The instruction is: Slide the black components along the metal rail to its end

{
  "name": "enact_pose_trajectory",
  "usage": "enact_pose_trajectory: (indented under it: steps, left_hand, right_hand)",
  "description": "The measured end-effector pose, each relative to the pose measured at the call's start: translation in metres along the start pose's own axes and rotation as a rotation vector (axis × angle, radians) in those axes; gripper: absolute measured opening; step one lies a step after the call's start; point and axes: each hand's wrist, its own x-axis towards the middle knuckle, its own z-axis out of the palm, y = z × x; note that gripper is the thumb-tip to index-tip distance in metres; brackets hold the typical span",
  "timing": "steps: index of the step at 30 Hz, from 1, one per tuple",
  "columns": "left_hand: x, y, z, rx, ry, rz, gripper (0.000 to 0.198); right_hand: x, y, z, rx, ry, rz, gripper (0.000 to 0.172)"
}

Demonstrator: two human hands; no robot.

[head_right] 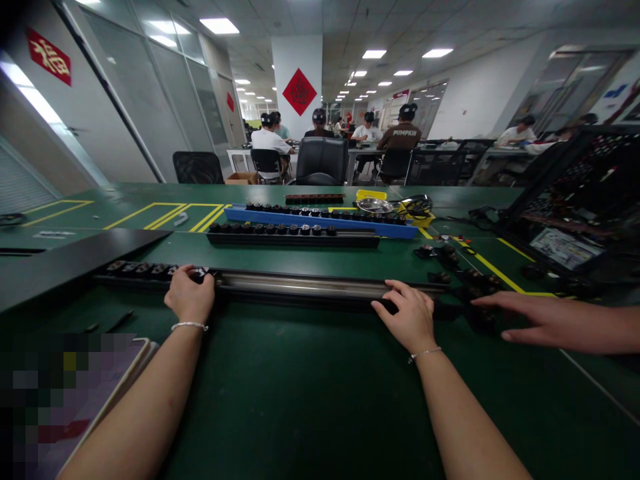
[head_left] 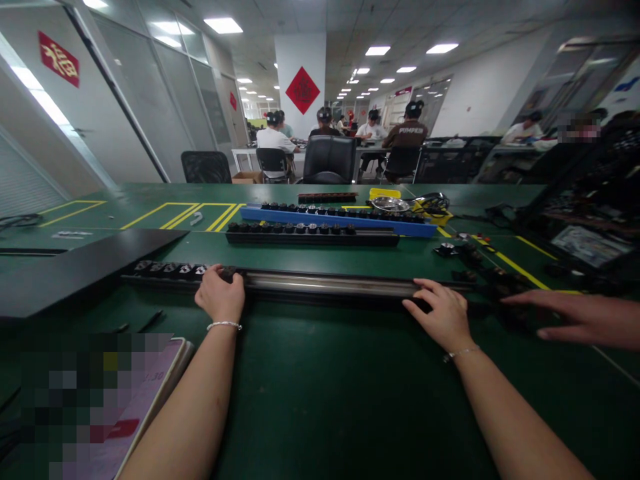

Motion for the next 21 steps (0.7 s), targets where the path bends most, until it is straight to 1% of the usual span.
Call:
enact_pose_trajectory:
  steps: [9, 21]
  left_hand:
    - [-0.002, 0.003, -0.002, -0.023, -0.03, 0.013, 0.041]
    - [-0.009, 0.01, -0.003, -0.028, -0.054, 0.036, 0.037]
  right_hand:
    - [0.001, 0.004, 0.001, -0.009, -0.024, -0.012, 0.031]
    - [0.001, 0.002, 0.0, -0.011, -0.038, 0.012, 0.034]
